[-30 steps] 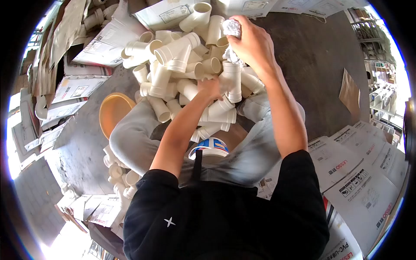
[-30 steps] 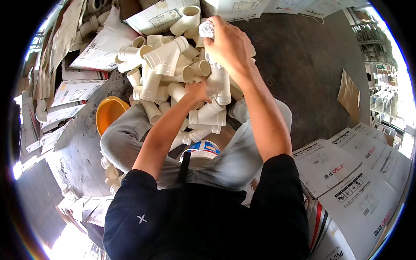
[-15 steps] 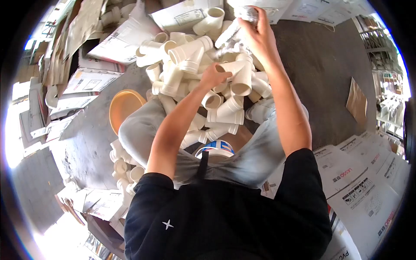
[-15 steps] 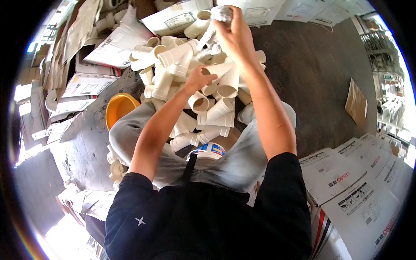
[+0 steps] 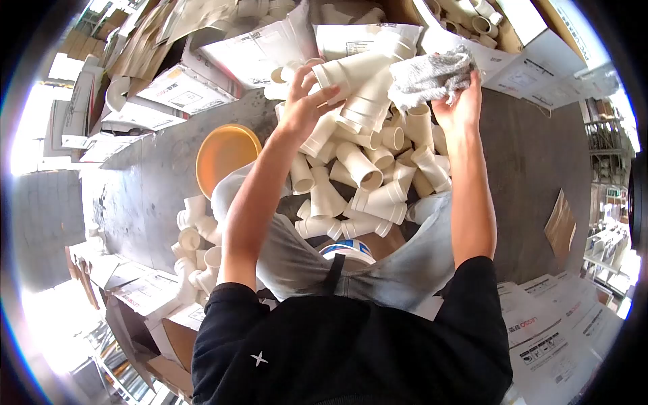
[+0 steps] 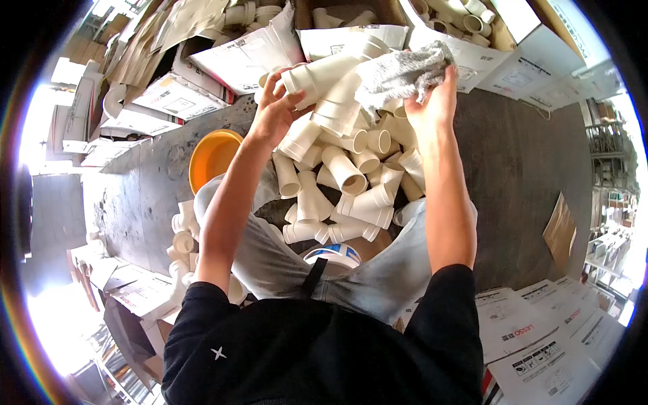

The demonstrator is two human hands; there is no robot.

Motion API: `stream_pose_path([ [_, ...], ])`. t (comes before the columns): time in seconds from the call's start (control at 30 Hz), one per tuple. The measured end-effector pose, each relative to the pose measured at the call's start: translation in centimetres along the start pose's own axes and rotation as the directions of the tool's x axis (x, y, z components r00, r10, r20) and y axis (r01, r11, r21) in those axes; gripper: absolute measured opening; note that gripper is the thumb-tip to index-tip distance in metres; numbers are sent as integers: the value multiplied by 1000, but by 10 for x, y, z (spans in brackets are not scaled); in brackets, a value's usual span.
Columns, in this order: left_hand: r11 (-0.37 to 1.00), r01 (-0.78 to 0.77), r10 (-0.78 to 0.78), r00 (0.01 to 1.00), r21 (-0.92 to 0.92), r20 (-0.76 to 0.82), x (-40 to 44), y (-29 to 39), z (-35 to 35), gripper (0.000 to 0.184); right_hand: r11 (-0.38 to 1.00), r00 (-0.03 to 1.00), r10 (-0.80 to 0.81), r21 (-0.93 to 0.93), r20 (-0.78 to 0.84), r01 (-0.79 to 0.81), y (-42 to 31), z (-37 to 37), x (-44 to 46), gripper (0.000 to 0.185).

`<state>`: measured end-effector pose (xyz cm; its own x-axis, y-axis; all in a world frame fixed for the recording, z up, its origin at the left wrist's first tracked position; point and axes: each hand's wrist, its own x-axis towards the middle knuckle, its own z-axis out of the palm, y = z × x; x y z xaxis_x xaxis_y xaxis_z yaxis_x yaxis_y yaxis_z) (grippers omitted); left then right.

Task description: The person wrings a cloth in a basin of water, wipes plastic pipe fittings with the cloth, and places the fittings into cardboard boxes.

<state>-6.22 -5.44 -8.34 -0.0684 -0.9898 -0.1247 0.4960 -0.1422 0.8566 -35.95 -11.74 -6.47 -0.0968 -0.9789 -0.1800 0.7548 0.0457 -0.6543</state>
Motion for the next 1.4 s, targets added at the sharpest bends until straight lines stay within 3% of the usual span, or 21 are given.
stream_pose_path([
  [0.03,999,-5,5,1000,-40,0,-5,3,0,70,999,998,26,20,60,-28,-2,11,-9,56],
  [0.1,993,-14,14,1000,-119,0,-13,7,-1,64,995,992,76,70,-100,-69,-7,43,-29,57],
  [0.13,989,-30,30,1000,-142,-1,-18,12,2,59,993,996,66,105,-57,-60,-8,44,-28,51],
  [0.2,978,-24,21,1000,-207,-14,-19,19,-6,57,990,1000,1,140,-18,2,-8,43,-24,40],
  [0.3,964,-48,42,999,-261,-31,-20,22,-8,53,990,992,-91,97,-91,100,-3,39,-5,36],
  [0.37,943,-32,32,999,-332,-6,-19,23,-12,53,993,997,-79,90,18,77,1,41,-4,41],
  [0.43,956,-38,44,999,-291,13,-19,22,-12,56,998,988,-58,31,145,54,5,44,-5,47],
  [0.5,968,-45,56,998,-246,36,-17,21,-11,60,999,990,-24,-22,141,28,10,54,-10,45],
  [0.6,1000,-2,2,1000,-9,4,-21,19,-21,61,973,997,-76,-219,1,75,22,46,-1,42],
  [0.7,999,-14,17,994,36,-104,-17,14,-24,59,914,972,-212,-373,-105,159,28,43,2,41],
  [0.73,994,-43,54,992,98,-114,-18,13,-24,57,908,973,-188,-401,-135,120,24,41,2,43],
  [0.83,960,-125,162,978,252,-134,-21,14,-17,54,917,943,-288,-236,166,322,14,52,-13,46],
  [0.87,947,-146,192,971,285,-142,-23,14,-13,53,885,924,-333,-276,189,375,14,60,-22,59],
  [0.97,897,-247,287,956,367,-58,-20,10,-17,53,591,833,-434,-589,344,551,25,51,-23,60],
  [1.03,865,-294,323,946,406,-4,-21,8,-19,54,343,717,-383,-631,582,696,32,54,-33,58],
  [1.13,840,-312,346,938,444,7,-21,7,-18,53,262,695,-307,-644,650,718,46,57,-42,54],
  [1.17,837,-316,354,935,447,-1,-21,6,-18,53,-52,505,-346,-553,791,831,48,52,-33,49],
  [1.23,845,-331,386,921,420,-52,-22,5,-14,49,-138,388,-340,-454,857,880,49,57,-34,43],
  [1.3,862,-355,427,893,361,-140,-24,5,-8,42,-63,428,-275,-460,861,886,51,60,-43,37],
  [1.4,899,-265,373,880,349,-293,-20,4,-11,41,118,508,-107,-496,855,860,68,67,-64,35],
])
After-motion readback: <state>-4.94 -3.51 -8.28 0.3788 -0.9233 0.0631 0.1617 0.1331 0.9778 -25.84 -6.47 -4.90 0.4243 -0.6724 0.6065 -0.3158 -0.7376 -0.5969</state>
